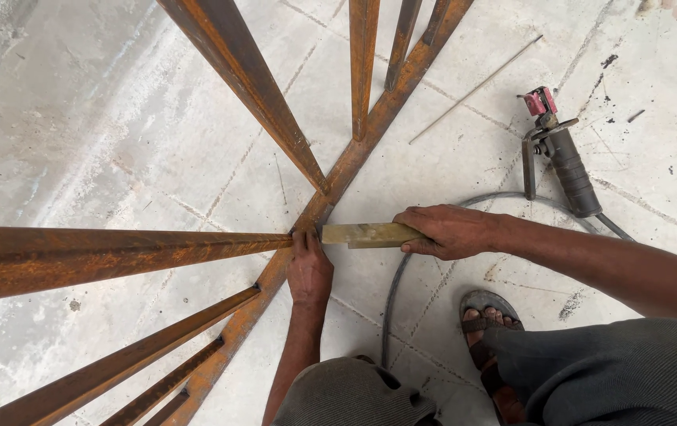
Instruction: The person welds a rusted steel gate frame lying on a tiled floor, holding the frame steady with one hand while striking an arc with an electrode holder in the other. Between welds they reposition the bars, check alignment with a flat steel bar, and file a welded joint.
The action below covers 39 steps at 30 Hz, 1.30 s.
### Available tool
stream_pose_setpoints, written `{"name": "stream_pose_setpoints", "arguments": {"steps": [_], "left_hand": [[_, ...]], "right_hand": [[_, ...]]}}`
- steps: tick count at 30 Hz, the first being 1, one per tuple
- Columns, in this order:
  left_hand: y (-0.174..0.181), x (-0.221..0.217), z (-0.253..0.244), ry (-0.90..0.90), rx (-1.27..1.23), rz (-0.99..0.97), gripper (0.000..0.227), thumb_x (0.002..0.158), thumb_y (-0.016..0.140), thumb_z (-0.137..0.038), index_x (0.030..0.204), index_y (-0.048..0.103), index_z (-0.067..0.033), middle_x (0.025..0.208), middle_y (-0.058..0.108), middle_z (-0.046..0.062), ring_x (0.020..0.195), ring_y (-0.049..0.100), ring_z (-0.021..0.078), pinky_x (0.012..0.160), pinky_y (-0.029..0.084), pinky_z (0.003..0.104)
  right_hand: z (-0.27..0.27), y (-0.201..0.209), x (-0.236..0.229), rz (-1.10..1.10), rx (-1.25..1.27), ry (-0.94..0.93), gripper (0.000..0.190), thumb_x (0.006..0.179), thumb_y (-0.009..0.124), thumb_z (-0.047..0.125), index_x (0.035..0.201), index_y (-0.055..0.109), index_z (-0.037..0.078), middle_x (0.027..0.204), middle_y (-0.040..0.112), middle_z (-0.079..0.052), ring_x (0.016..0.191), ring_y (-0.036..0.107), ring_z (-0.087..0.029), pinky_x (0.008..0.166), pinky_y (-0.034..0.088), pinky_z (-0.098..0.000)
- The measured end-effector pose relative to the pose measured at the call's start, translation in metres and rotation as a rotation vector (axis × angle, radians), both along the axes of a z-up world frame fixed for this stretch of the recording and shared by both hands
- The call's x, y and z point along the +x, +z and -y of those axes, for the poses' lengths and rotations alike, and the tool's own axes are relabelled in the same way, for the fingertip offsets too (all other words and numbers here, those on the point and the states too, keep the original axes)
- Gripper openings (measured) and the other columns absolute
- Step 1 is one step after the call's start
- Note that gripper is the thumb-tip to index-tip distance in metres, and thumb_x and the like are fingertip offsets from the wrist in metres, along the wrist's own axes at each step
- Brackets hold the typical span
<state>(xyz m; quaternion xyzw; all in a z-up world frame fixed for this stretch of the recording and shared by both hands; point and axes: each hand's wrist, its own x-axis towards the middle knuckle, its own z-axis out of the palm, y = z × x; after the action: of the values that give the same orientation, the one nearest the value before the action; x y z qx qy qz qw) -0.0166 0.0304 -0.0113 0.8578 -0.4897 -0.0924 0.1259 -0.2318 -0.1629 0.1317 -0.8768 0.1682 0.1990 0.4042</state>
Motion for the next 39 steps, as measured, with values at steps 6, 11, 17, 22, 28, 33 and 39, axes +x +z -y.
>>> {"name": "stream_pose_setpoints", "arguments": {"steps": [6, 11, 17, 22, 28, 33, 39], "left_hand": [[0.036, -0.055, -0.079, -0.023, 0.096, -0.284, 0.024, 0.100, 0.055, -0.006, 0.121, 0.059, 0.0041, 0.120, 0.059, 0.020, 0.059, 0.073, 0.0294, 0.047, 0.063, 0.037], [0.027, -0.072, -0.125, -0.027, 0.158, -0.324, 0.020, 0.098, 0.058, -0.011, 0.116, 0.063, -0.0040, 0.114, 0.063, 0.010, 0.061, 0.074, 0.0286, 0.049, 0.062, 0.039], [0.045, -0.063, -0.121, 0.056, 0.046, -0.367, 0.017, 0.098, 0.059, -0.010, 0.111, 0.067, -0.0044, 0.106, 0.065, 0.009, 0.069, 0.075, 0.0276, 0.053, 0.061, 0.038], [0.064, -0.052, -0.093, 0.066, -0.143, -0.400, 0.017, 0.098, 0.059, -0.008, 0.111, 0.066, 0.0007, 0.105, 0.065, 0.012, 0.069, 0.074, 0.0271, 0.052, 0.061, 0.037], [0.058, -0.016, -0.034, 0.049, -0.261, -0.323, 0.019, 0.098, 0.058, -0.006, 0.114, 0.062, 0.0042, 0.110, 0.061, 0.021, 0.072, 0.071, 0.0359, 0.057, 0.061, 0.043], [0.024, 0.001, 0.014, -0.014, -0.298, -0.127, 0.019, 0.100, 0.059, -0.005, 0.117, 0.060, 0.0041, 0.116, 0.059, 0.025, 0.078, 0.072, 0.0392, 0.062, 0.062, 0.044], [0.030, 0.007, 0.040, 0.029, 0.071, -0.043, 0.026, 0.094, 0.059, 0.001, 0.119, 0.054, 0.0057, 0.124, 0.054, 0.022, 0.080, 0.076, 0.0356, 0.057, 0.065, 0.038]], "right_hand": [[-0.015, -0.009, 0.018, -0.040, -0.090, -0.040, 0.059, 0.101, 0.050, 0.044, 0.141, 0.043, 0.001, 0.109, 0.061, -0.018, 0.080, 0.070, -0.027, 0.073, 0.063, -0.0422], [-0.020, -0.035, 0.041, -0.117, -0.039, -0.075, 0.047, 0.106, 0.048, 0.044, 0.125, 0.058, 0.002, 0.106, 0.064, -0.016, 0.081, 0.069, -0.030, 0.071, 0.063, -0.0415], [-0.049, -0.042, 0.040, 0.014, -0.212, 0.029, 0.057, 0.102, 0.054, 0.043, 0.127, 0.049, -0.008, 0.106, 0.061, -0.026, 0.083, 0.070, -0.036, 0.070, 0.063, -0.0448], [-0.045, -0.043, 0.040, -0.151, -0.011, -0.392, 0.053, 0.105, 0.049, 0.043, 0.128, 0.051, -0.004, 0.105, 0.065, -0.025, 0.087, 0.070, -0.038, 0.076, 0.062, -0.0482], [-0.017, -0.029, 0.016, -0.131, -0.204, -0.223, 0.055, 0.104, 0.050, 0.045, 0.132, 0.046, -0.002, 0.112, 0.061, -0.023, 0.092, 0.070, -0.035, 0.083, 0.061, -0.0490], [0.005, -0.024, -0.030, -0.148, -0.402, -0.110, 0.055, 0.101, 0.055, 0.044, 0.132, 0.048, 0.000, 0.111, 0.063, -0.018, 0.098, 0.068, -0.031, 0.082, 0.063, -0.0459], [0.011, -0.038, -0.052, -0.009, -0.663, -0.139, 0.049, 0.089, 0.071, 0.034, 0.122, 0.057, 0.000, 0.120, 0.058, -0.015, 0.106, 0.059, -0.029, 0.089, 0.058, -0.0430]]}}
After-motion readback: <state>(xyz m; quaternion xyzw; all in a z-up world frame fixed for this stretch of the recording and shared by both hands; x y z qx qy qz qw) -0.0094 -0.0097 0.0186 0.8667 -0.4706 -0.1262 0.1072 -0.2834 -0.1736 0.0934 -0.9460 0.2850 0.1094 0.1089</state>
